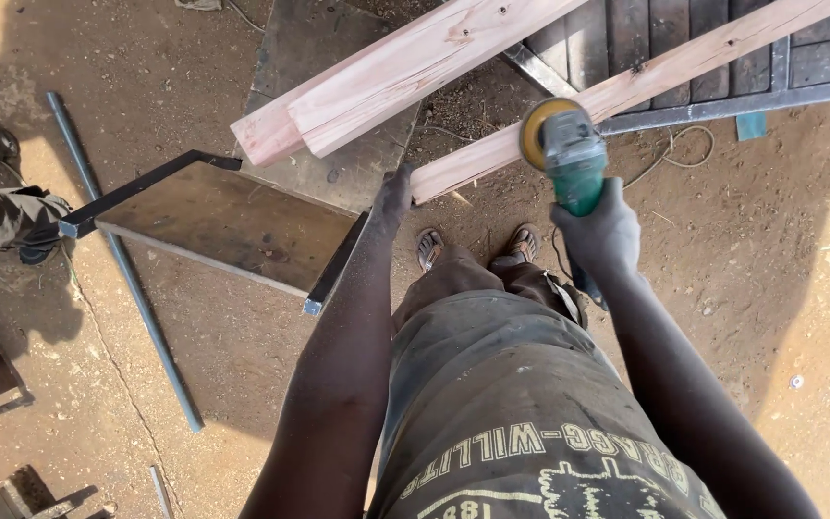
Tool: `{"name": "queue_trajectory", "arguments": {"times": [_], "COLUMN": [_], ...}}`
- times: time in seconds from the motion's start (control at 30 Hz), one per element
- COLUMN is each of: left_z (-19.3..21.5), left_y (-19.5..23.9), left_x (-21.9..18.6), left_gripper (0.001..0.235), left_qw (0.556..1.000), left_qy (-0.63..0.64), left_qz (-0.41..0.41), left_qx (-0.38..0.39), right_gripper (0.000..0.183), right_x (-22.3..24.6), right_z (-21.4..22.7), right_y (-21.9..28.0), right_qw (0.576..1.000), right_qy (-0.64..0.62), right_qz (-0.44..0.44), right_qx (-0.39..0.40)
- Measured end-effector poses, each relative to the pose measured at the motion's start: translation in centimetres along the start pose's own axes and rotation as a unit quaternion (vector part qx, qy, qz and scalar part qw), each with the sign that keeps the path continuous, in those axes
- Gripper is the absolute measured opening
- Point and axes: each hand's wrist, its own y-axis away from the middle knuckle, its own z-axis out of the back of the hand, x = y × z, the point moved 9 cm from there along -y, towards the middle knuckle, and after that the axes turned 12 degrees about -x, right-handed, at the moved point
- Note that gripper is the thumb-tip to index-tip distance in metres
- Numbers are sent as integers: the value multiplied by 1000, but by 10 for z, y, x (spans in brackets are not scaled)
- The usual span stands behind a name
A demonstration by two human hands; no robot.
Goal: Sanding the surface of wooden planks using an electric angle grinder with a sanding disc.
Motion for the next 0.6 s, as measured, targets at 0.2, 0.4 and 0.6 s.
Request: {"name": "queue_trajectory", "arguments": {"times": [0.2,0.4,0.6], "left_z": [13,5,-14], "left_y": [27,35,-10], "left_x": [-21,-25,7], "left_gripper": [70,76,47], "left_qw": [1000,992,930], "left_qy": [27,-129,-312], "left_qz": [13,-14,-192], "left_qx": [0,0,35], "right_gripper": [63,62,60], "right_x": [22,-6,-61], "right_z": [-6,12,36], "right_y": [19,-31,-95], "right_qw": [991,997,999], "right_qy": [55,39,-4], "right_qz": [105,63,28], "right_qx": [69,39,-32]}}
